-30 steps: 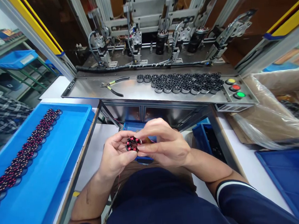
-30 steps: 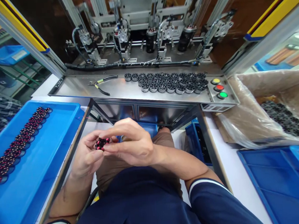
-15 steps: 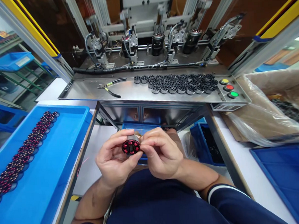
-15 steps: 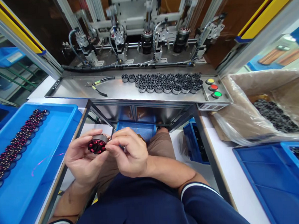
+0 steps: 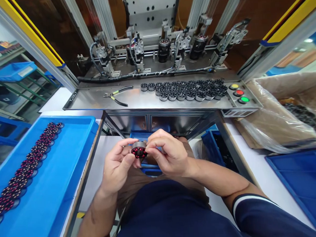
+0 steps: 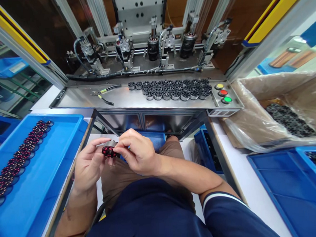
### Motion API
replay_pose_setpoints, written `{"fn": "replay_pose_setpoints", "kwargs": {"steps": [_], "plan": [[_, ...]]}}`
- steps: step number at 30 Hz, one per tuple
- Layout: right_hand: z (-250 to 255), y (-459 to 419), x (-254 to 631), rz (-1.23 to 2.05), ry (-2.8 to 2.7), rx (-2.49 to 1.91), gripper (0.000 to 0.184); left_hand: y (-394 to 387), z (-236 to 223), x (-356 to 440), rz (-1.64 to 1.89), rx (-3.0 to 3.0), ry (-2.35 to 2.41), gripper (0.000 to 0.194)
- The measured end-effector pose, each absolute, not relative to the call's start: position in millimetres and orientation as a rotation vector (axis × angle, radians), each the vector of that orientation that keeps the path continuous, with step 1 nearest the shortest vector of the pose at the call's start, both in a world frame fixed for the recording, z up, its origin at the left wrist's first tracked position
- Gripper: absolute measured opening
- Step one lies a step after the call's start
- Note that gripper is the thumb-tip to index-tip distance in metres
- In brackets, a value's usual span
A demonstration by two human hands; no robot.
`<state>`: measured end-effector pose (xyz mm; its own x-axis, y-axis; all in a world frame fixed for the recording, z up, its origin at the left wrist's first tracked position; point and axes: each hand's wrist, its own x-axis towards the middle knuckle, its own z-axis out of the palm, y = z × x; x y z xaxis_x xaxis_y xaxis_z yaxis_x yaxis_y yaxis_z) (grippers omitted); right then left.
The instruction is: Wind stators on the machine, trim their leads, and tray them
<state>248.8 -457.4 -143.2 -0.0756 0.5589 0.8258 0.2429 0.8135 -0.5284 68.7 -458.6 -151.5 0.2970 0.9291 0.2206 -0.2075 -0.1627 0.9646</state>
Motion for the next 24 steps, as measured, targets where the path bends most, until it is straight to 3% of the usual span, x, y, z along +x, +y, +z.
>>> {"fn": "replay_pose_setpoints", "kwargs": {"steps": [9, 17, 19, 24], "plan": [[-133.8, -460.2, 256.2, 0.218, -1.696, -0.764, 0.010, -456.2, -156.0, 70.9, 1.189, 1.296, 0.574, 0.036], [-136.5, -459.5, 249.7, 0.391, -1.578, -0.728, 0.013, -454.4, -149.6, 73.4, 1.304, 1.089, 0.425, 0.017], [-136.5, -460.5, 251.2, 0.415, -1.611, -0.685, 0.012, -454.7, -149.9, 75.5, 1.329, 1.049, 0.392, 0.021], [-138.1, -460.1, 258.6, 0.308, -1.713, -0.623, 0.008, -456.9, -157.9, 78.3, 1.182, 1.093, 0.501, 0.052]]}}
